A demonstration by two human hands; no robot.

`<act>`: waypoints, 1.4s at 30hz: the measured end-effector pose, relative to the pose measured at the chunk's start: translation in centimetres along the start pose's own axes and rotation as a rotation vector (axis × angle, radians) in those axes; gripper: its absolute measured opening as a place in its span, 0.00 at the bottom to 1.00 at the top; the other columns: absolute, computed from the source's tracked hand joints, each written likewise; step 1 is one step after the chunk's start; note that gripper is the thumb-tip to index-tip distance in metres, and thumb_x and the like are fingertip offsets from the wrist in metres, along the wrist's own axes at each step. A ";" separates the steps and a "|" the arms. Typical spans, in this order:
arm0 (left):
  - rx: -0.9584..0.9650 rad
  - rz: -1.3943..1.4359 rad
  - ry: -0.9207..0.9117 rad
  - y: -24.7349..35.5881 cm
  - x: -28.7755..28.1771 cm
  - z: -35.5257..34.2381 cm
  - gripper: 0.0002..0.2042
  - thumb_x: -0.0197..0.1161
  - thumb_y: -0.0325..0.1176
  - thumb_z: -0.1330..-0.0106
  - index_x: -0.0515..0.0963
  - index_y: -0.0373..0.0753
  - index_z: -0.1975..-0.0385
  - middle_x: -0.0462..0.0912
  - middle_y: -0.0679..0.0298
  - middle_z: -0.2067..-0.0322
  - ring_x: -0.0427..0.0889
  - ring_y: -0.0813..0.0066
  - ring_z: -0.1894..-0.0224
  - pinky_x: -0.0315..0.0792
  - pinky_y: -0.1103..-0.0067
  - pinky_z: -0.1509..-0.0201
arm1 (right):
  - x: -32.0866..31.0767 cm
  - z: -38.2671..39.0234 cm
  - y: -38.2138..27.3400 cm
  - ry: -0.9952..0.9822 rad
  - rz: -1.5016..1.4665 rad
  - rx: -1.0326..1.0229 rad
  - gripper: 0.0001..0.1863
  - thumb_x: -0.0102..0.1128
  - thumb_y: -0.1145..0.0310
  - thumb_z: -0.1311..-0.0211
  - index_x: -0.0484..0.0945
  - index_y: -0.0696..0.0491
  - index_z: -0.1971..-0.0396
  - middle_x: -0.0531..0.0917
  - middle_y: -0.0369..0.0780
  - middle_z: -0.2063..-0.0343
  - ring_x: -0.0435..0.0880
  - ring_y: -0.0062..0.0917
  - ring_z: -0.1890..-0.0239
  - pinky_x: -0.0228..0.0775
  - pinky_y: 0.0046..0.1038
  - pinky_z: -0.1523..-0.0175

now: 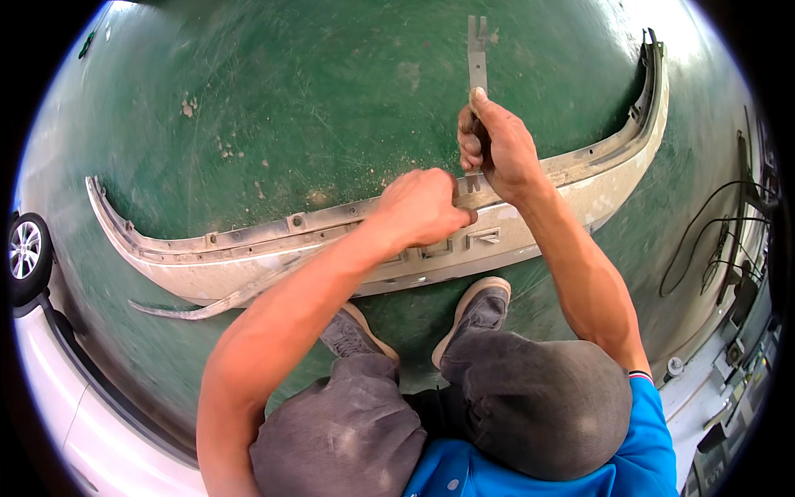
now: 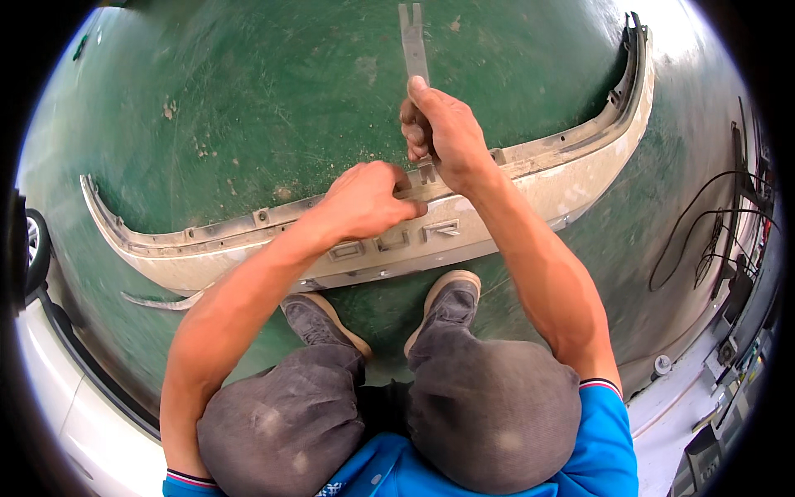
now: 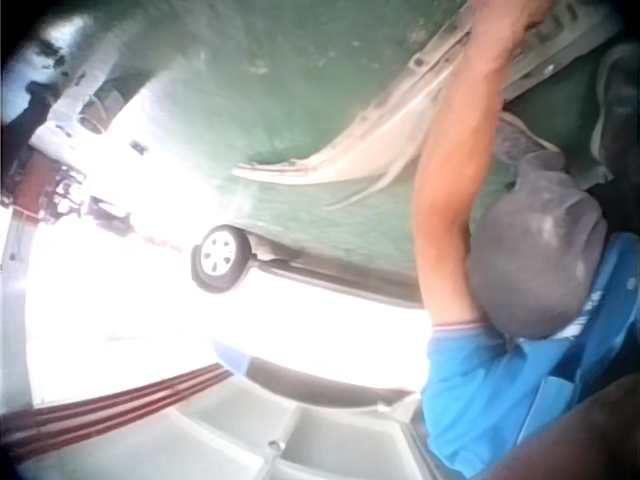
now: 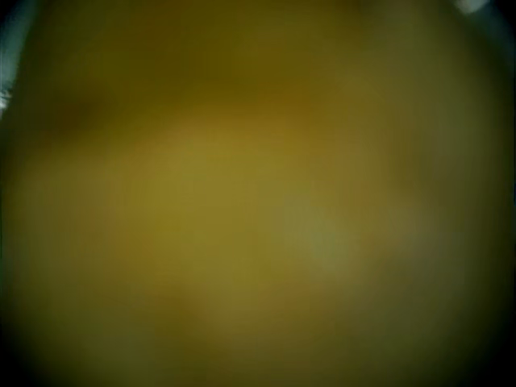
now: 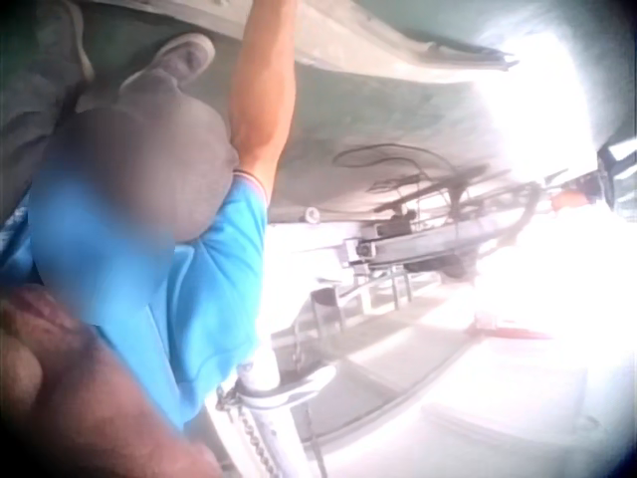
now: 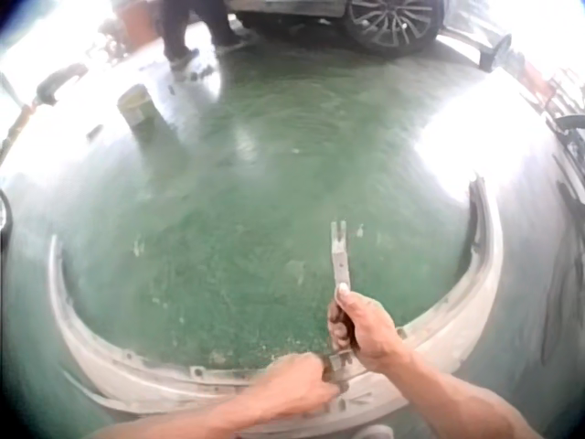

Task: The person retrieves a car bumper from a stand and places it on the floor. They then use a metal pry tool to remove a long plastic trim strip from the bumper's edge, working systematically along its length.

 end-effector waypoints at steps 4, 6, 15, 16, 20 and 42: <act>0.119 -0.019 0.278 0.4 1.3 0.6 0.13 0.65 0.37 0.44 0.79 0.32 0.67 0.85 0.49 0.65 0.83 0.46 0.60 0.75 0.57 0.56 | -0.4 -0.2 -0.3 -0.018 -0.033 0.035 0.25 0.50 0.47 0.26 0.73 0.54 0.73 0.69 0.33 0.83 0.65 0.19 0.81 0.64 0.24 0.74; 0.243 -0.084 0.482 1.2 2.4 1.6 0.07 0.64 0.30 0.44 0.76 0.35 0.70 0.81 0.56 0.68 0.82 0.49 0.64 0.75 0.58 0.63 | -0.5 0.3 -0.4 -0.028 -0.009 0.015 0.25 0.50 0.47 0.26 0.72 0.54 0.73 0.68 0.33 0.84 0.65 0.18 0.82 0.63 0.23 0.75; 0.529 -0.260 0.762 1.6 3.6 3.0 0.05 0.63 0.26 0.49 0.75 0.40 0.74 0.75 0.62 0.73 0.81 0.62 0.70 0.74 0.68 0.74 | 0.6 0.4 0.4 0.024 0.124 0.023 0.23 0.49 0.48 0.24 0.70 0.53 0.73 0.65 0.30 0.84 0.62 0.15 0.83 0.61 0.21 0.76; 0.524 -0.240 0.757 1.6 3.5 2.8 0.05 0.63 0.26 0.48 0.74 0.40 0.73 0.75 0.62 0.73 0.81 0.62 0.70 0.74 0.68 0.74 | 0.7 0.4 0.3 0.081 0.108 -0.042 0.23 0.52 0.49 0.26 0.72 0.53 0.75 0.65 0.29 0.86 0.61 0.13 0.85 0.55 0.20 0.80; 0.482 -0.170 0.752 1.1 3.0 2.1 0.05 0.63 0.27 0.46 0.74 0.39 0.71 0.76 0.62 0.73 0.81 0.62 0.69 0.74 0.67 0.74 | 1.4 -0.1 0.6 0.120 0.202 0.037 0.23 0.53 0.49 0.26 0.72 0.53 0.76 0.66 0.29 0.85 0.60 0.13 0.85 0.53 0.20 0.81; 0.131 0.184 0.233 1.0 0.7 -0.5 0.13 0.67 0.36 0.46 0.80 0.31 0.70 0.85 0.48 0.67 0.83 0.44 0.61 0.75 0.56 0.58 | -1.1 -2.7 0.1 0.064 0.066 0.364 0.23 0.52 0.47 0.27 0.69 0.49 0.76 0.63 0.29 0.85 0.58 0.16 0.83 0.54 0.23 0.77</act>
Point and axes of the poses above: each hand's wrist, its own z-axis away from the middle knuckle, its own x-axis out of the palm, y = z × x, the point moved 6 cm from there along -z, towards the middle knuckle
